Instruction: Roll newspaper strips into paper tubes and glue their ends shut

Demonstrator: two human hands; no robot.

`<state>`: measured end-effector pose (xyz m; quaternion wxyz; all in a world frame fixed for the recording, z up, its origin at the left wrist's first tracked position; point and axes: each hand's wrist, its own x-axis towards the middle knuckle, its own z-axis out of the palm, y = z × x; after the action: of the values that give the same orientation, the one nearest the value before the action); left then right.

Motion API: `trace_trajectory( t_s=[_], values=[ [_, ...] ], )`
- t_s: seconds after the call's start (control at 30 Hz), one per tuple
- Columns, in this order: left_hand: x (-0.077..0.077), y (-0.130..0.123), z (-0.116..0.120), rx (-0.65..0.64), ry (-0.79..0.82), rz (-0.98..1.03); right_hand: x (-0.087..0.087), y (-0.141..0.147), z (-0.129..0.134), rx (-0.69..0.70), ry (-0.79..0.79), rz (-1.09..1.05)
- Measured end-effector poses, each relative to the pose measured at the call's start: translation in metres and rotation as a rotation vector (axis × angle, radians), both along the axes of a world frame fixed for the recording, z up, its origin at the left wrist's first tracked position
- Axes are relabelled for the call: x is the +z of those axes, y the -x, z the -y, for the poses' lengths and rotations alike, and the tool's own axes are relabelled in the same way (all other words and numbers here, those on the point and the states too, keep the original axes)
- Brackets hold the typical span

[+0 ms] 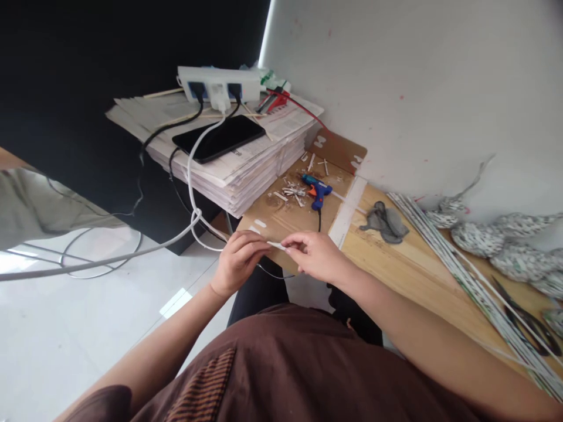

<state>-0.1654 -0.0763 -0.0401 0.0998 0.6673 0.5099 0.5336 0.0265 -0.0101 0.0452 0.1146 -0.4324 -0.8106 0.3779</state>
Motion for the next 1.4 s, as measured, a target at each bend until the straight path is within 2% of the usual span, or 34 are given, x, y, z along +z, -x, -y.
trace_trajectory(
  t_s=[0.27, 0.5, 0.63, 0.87, 1.07, 1.4],
  values=[
    [-0.010, 0.005, -0.015, -0.025, 0.056, -0.012, 0.004, 0.011, -0.021, 0.070, -0.008, 0.121],
    [-0.013, 0.007, -0.019, -0.027, 0.088, -0.068, 0.006, 0.015, -0.035, 0.137, -0.157, 0.184],
    [-0.016, 0.008, -0.020, -0.023, 0.081, -0.152, 0.007, 0.014, -0.036, 0.155, -0.172, 0.196],
    [-0.014, 0.004, -0.022, -0.034, 0.091, -0.075, 0.005, 0.011, -0.038, 0.219, -0.246, 0.179],
    [-0.014, 0.004, -0.023, -0.017, -0.015, -0.171, 0.001, 0.008, -0.037, 0.282, -0.368, 0.183],
    [-0.004, -0.006, -0.024, 0.046, -0.029, -0.244, -0.005, -0.002, -0.026, 0.283, -0.516, 0.255]
  ],
)
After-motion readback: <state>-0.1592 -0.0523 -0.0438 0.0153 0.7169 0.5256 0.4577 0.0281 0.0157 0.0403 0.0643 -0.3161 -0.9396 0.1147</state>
